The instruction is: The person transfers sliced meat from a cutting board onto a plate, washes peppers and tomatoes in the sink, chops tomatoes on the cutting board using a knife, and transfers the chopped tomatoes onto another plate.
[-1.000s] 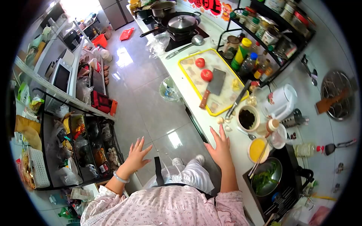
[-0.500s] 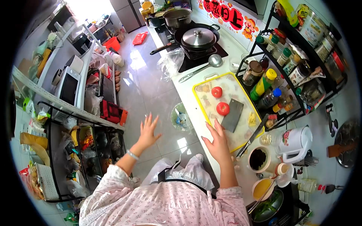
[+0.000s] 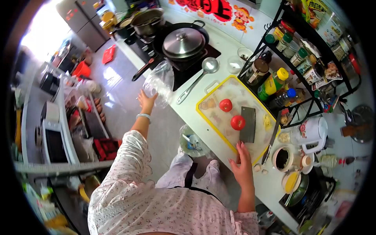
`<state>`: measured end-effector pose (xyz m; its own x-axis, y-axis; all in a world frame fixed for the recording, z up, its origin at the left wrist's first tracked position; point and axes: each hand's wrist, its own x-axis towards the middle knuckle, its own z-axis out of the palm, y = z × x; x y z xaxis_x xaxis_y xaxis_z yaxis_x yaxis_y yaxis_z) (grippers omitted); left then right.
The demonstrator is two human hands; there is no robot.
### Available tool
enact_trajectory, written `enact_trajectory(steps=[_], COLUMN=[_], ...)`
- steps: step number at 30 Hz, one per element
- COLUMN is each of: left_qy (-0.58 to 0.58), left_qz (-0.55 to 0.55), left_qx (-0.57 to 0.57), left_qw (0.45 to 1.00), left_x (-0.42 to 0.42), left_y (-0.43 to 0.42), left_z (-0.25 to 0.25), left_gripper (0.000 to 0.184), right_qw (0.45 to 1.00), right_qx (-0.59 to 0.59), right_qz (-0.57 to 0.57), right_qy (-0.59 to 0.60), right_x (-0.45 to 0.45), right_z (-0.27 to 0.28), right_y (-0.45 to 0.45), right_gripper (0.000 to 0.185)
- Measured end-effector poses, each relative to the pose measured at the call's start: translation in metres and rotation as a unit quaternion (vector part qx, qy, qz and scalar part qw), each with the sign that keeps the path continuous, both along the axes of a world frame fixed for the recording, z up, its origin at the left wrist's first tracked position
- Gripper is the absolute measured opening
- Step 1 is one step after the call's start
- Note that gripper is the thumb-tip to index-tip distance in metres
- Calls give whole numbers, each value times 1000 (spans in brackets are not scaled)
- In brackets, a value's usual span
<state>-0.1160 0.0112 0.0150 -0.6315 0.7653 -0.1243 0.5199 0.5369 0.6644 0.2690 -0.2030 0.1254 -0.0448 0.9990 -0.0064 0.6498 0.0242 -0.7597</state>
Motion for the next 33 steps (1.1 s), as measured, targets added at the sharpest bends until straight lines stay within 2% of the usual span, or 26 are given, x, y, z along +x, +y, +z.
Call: enact_trajectory(steps=[2,3,4,5,6,8,9,11,12,13,14,15,17,18,20,21,23,24,25,27,28,29,30,31,32,33], left_qy=[-2,6,10,15,-23,-61,-154,-308,-345,-382,-391,-401,-413,-415,-468,-470,-543,-577,-577,-567,-612,-610,-682,-741,-769,-767], left_qz=[8,-25,-45,-64,-152,-249,-245,-266,-298,-328,-351,-373,-495,-535,-597,-596,-561,-486,-479,-357,-312,-310,-221,-129,-137,-138], left_qx=[-33,-50,-61,-72,-8,56,128,184,181,175,176,177,81,46,-103,-109,-129,-119,-120,-105,-96,-94,-157,-218,-227,-224], left_qw=[999,998,997,995,988,965,949,895,871,846,832,818,760,734,643,641,612,646,650,735,720,723,679,622,582,585], left_x=[-14,-19,-30,-41,-53,-54,-30,7,19,30,40,51,70,82,106,114,130,139,147,159,164,168,172,176,177,179], left_y=[17,21,25,29,32,33,13,-27,-44,-61,-73,-86,-106,-115,-127,-138,-161,-177,-191,-217,-232,-242,-252,-260,-268,-275], left_z=[4,5,-3,-11,-22,-37,-15,32,44,56,62,67,82,91,109,103,78,69,62,55,43,48,55,59,52,42], left_gripper=[83,69,63,57,43,29,23,15,15,15,16,16,17,17,12,12,13,11,11,9,17,17,25,33,45,45], right_qw=[1000,999,994,994,997,999,999,985,985,935,852,852,752,752,819,818,832,804,804,808,821,821,938,988,992,991], right_qx=[7,13,62,56,34,14,12,-42,-44,-91,-128,-122,-101,-96,-50,-54,-141,-111,-118,-112,-144,-146,-43,66,52,55], right_qz=[-18,-17,0,-8,-14,-22,-34,-37,-50,-88,-120,-131,-95,-106,-145,-151,-202,-276,-273,-289,-299,-295,-220,-131,-98,-97], right_qy=[-17,-30,-88,-89,-67,21,22,161,160,332,493,492,644,644,553,553,497,515,516,501,464,467,263,41,65,68], right_x=[-19,-27,-36,-51,-70,-85,-89,-96,-101,-109,-111,-110,-106,-106,-105,-94,-67,-65,-59,-47,-45,-46,-47,-49,-49,-49], right_z=[-8,-13,-19,-14,-4,-12,-20,-30,-31,-30,-29,-32,-38,-32,-19,-25,-42,-44,-51,-71,-82,-85,-89,-93,-98,-98], right_y=[2,2,6,11,18,29,35,46,51,60,67,70,67,66,57,46,21,9,-5,-37,-52,-64,-76,-87,-97,-103], right_gripper=[52,52,51,51,51,53,53,62,62,67,73,73,78,78,62,62,38,22,22,18,16,16,15,15,17,17])
